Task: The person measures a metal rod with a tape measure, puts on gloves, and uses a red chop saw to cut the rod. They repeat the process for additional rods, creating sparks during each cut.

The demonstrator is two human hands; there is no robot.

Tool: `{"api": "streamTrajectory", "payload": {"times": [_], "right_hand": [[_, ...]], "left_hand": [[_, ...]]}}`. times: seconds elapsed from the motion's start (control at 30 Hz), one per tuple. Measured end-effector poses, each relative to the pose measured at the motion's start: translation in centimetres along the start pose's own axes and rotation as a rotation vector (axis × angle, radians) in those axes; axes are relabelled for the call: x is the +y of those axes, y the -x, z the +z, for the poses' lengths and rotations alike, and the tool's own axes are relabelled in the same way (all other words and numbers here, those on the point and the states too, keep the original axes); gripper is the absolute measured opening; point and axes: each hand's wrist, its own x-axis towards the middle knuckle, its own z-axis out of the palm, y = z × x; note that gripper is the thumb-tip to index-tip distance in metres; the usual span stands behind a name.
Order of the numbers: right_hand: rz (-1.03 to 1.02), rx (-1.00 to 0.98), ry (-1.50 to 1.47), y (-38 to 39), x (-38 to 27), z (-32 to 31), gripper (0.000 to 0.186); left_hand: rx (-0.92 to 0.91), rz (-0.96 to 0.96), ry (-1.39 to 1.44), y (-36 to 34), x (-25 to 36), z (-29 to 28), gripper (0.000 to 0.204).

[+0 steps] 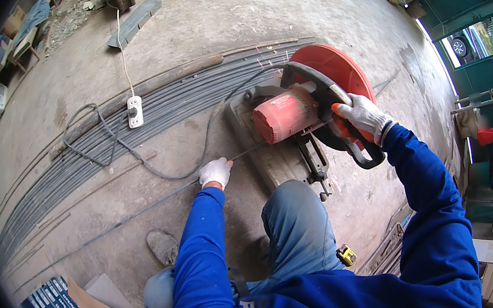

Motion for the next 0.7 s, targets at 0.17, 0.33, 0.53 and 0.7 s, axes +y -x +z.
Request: {"api": "streamTrajectory", "payload": {"times": [0.17, 0.33, 0.53, 0.7], "right_hand": [[-0.005, 0.028, 0.016, 0.4, -0.3, 0.0, 0.027], [0.003, 0.009, 0.026, 0.5, -0.8, -0.2, 0.027], [0.011, -0.098, -0.071, 0.2, -0.6, -0.9, 0.026], [-0.060, -0.175, -0.139, -0.5, -0.7, -1.7, 0.026]], "left_hand": [[0.002, 0.011, 0.000, 0.0, -0.2, 0.0, 0.044], [-0.003, 0.007, -0.004, 0.0, -0.4, 0.2, 0.044], [0.021, 0.026, 0.003, 0.0, -0.5, 0.3, 0.044], [0.029, 0.021, -0.009, 0.0, -0.4, 0.6, 0.044]]}}
